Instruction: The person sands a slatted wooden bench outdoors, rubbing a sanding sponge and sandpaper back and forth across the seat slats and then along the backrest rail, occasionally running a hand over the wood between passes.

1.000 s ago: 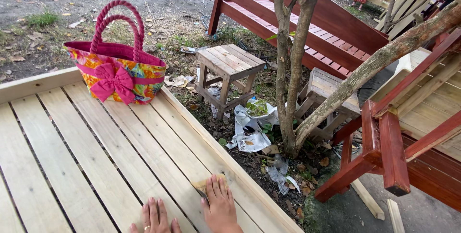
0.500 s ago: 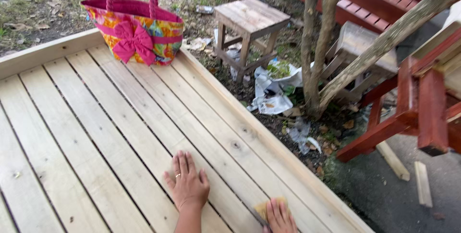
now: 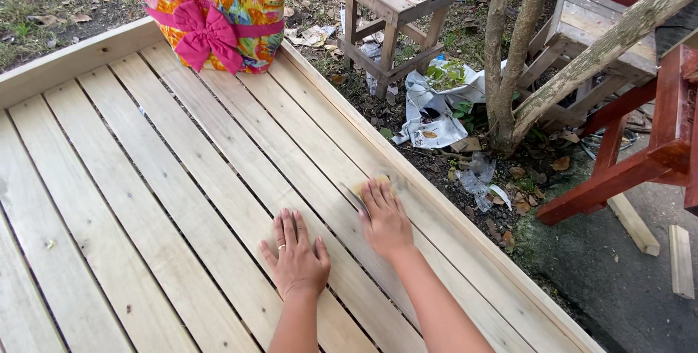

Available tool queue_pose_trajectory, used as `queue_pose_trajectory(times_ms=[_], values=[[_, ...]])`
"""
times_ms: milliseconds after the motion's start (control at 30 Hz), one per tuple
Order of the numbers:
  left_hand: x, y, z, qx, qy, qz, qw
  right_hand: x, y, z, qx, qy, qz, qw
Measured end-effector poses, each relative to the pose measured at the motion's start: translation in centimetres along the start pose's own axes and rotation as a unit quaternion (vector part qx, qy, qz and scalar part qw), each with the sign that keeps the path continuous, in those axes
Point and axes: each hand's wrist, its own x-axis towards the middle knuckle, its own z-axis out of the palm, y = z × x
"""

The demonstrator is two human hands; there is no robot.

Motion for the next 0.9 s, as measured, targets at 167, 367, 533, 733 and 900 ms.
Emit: queue_pose_trajectory(times_ms=[167, 367, 533, 733, 900], values=[[0.0, -0.1, -0.2, -0.007, 0.001, 0.004, 1.0, -17.1, 2.7, -2.4, 0.01, -0.036, 0.047, 0.998], [-0.1, -0.1, 0.0, -0.008, 0.011, 0.01, 1.0, -21.0, 2.1, -2.4, -0.019, -0.053, 0.078, 0.995], [-0.1, -0.1, 0.5, 0.001, 0.015, 0.006, 1.0, -6.0, 0.3, 0.5, 0.001, -0.01, 0.0, 1.0], [0.2, -0.2, 0.5, 0.014, 0.003, 0.001, 1.0, 7.0, -2.0, 3.0, -0.014, -0.001, -0.005, 1.0], [0.1, -0.1, -0.1, 0.007, -0.012, 0.0, 1.0, -1.8, -0.9, 0.8, 0.005, 0.025, -0.048, 0.999]])
